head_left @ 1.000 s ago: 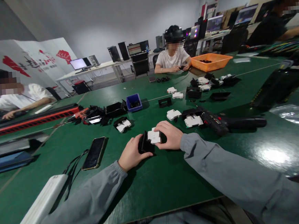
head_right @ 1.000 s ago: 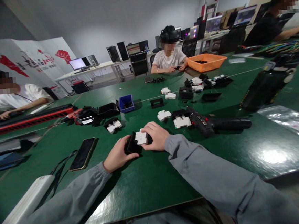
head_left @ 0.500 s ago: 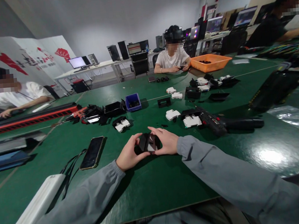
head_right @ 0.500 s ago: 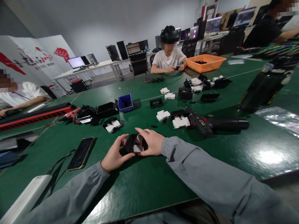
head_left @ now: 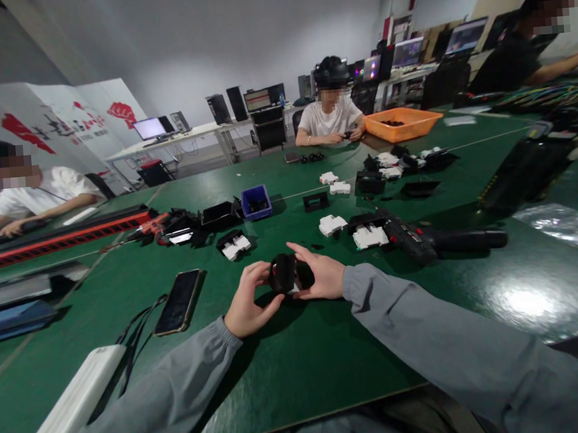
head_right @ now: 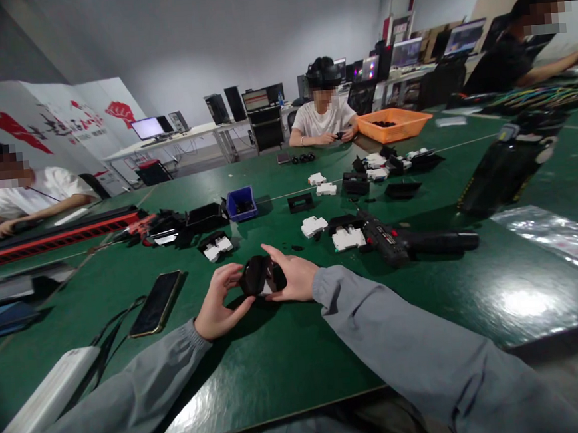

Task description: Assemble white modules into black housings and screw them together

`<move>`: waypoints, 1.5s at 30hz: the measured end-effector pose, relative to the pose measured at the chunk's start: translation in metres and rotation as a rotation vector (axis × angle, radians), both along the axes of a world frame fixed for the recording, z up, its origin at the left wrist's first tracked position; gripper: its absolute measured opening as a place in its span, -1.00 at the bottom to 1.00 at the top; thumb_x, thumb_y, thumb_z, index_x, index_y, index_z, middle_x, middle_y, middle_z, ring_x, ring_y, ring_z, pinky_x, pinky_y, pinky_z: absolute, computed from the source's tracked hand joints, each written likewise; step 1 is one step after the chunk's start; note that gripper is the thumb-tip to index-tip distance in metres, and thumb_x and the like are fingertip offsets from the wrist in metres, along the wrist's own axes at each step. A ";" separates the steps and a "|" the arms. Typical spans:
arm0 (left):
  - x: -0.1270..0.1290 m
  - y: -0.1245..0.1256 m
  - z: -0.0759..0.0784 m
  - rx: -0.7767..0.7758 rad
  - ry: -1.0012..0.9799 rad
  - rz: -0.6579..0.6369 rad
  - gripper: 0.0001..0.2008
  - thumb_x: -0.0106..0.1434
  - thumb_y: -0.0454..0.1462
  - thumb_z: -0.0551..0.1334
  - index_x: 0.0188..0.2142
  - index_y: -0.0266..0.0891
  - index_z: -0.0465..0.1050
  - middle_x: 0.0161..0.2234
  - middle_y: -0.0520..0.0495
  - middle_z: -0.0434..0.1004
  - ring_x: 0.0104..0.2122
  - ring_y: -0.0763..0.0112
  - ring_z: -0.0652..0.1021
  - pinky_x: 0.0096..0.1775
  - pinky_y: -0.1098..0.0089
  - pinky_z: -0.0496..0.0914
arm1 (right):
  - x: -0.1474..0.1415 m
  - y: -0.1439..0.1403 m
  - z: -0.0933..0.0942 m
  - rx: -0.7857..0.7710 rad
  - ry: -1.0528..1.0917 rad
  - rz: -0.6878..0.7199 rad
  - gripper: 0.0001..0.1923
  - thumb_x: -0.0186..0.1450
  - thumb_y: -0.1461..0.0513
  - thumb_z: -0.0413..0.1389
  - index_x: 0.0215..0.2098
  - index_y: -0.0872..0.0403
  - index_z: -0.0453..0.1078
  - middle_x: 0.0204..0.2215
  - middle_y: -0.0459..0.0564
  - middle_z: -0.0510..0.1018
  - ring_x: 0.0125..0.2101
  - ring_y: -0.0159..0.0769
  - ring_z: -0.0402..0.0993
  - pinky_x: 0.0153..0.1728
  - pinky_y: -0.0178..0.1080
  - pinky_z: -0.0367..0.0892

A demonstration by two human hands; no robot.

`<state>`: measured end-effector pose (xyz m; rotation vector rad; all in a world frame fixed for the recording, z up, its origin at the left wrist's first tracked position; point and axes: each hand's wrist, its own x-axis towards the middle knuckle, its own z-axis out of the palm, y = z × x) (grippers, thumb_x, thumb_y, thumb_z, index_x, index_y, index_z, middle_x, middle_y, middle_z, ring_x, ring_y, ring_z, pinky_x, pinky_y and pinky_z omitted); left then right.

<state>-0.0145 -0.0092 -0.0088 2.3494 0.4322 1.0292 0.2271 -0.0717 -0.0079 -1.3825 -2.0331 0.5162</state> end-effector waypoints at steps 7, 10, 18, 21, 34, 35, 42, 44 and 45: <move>0.001 0.003 0.001 -0.050 0.066 0.029 -0.20 0.20 -0.26 0.34 0.34 -0.12 0.00 0.23 -0.31 0.21 0.01 0.17 0.49 0.01 0.15 0.47 | -0.002 -0.003 0.002 0.084 0.049 -0.022 0.16 0.07 0.05 0.36 0.44 -0.01 -0.21 0.14 0.19 0.44 0.12 0.02 0.41 0.09 0.01 0.33; 0.002 0.003 0.001 -0.050 0.092 0.030 -0.21 0.21 -0.25 0.35 0.33 -0.11 0.01 0.18 -0.29 0.29 -0.04 0.20 0.51 -0.02 0.16 0.48 | -0.002 -0.003 0.004 0.082 0.025 -0.021 0.15 0.08 0.05 0.36 0.44 0.02 -0.21 0.14 0.21 0.44 0.11 0.02 0.42 0.08 0.01 0.33; 0.004 0.000 -0.004 -0.024 -0.014 -0.076 -0.23 0.22 -0.30 0.33 0.33 -0.03 0.01 0.26 -0.31 0.04 -0.06 0.25 0.51 -0.07 0.15 0.54 | -0.002 -0.002 0.005 0.005 0.062 -0.040 0.14 0.11 0.04 0.33 0.43 0.09 -0.24 0.14 0.25 0.44 0.07 0.03 0.47 0.05 0.00 0.37; 0.003 0.000 -0.005 -0.039 -0.013 -0.044 -0.28 0.26 -0.30 0.29 0.33 -0.03 0.01 0.25 -0.30 0.04 -0.12 0.31 0.53 -0.06 0.14 0.54 | -0.002 -0.002 0.003 0.051 0.086 0.000 0.14 0.10 0.07 0.34 0.43 0.04 -0.25 0.14 0.21 0.44 0.08 -0.01 0.46 0.07 -0.02 0.36; 0.006 0.001 -0.002 -0.729 -0.078 -0.114 -0.27 0.23 -0.14 0.33 0.31 -0.14 0.08 0.29 -0.25 0.20 0.21 0.06 0.35 0.22 0.09 0.26 | -0.016 -0.013 0.015 0.656 -0.239 0.006 -0.34 0.33 0.14 0.13 0.32 0.16 0.05 0.17 0.27 0.38 0.15 -0.04 0.34 0.10 -0.02 0.36; 0.006 0.001 -0.002 -0.795 -0.103 -0.105 -0.27 0.20 -0.12 0.35 0.29 -0.16 0.13 0.26 -0.24 0.25 0.21 0.05 0.36 0.23 0.10 0.25 | -0.021 -0.015 0.016 0.666 -0.256 0.053 -0.38 0.35 0.16 0.10 0.31 0.16 0.08 0.17 0.26 0.38 0.16 -0.07 0.33 0.11 -0.04 0.35; 0.005 0.009 0.004 -1.247 -0.229 -0.061 -0.49 0.11 -0.17 0.40 0.05 -0.21 0.41 -0.11 -0.12 0.59 -0.16 0.17 0.60 -0.07 0.20 0.50 | -0.033 -0.020 0.023 0.494 -0.267 0.179 -0.40 0.34 0.19 0.06 0.31 0.09 0.09 0.27 0.17 0.27 0.24 -0.10 0.22 0.23 0.02 0.20; 0.005 0.014 0.008 -1.374 -0.247 -0.059 -0.59 0.20 -0.15 0.31 0.02 -0.22 0.43 -0.13 -0.13 0.60 -0.23 0.20 0.61 -0.14 0.19 0.53 | -0.021 -0.015 0.025 0.480 -0.257 0.083 -0.49 0.34 0.23 0.03 0.25 0.06 0.19 0.24 0.16 0.29 0.21 -0.07 0.24 0.21 0.05 0.21; 0.005 0.017 0.010 -1.435 -0.250 -0.059 -0.61 0.24 -0.13 0.26 0.01 -0.24 0.44 -0.13 -0.16 0.60 -0.24 0.21 0.62 -0.16 0.20 0.53 | -0.012 -0.012 0.024 0.460 -0.259 0.009 -0.53 0.34 0.25 0.02 0.21 0.07 0.24 0.22 0.18 0.31 0.19 -0.04 0.25 0.19 0.06 0.22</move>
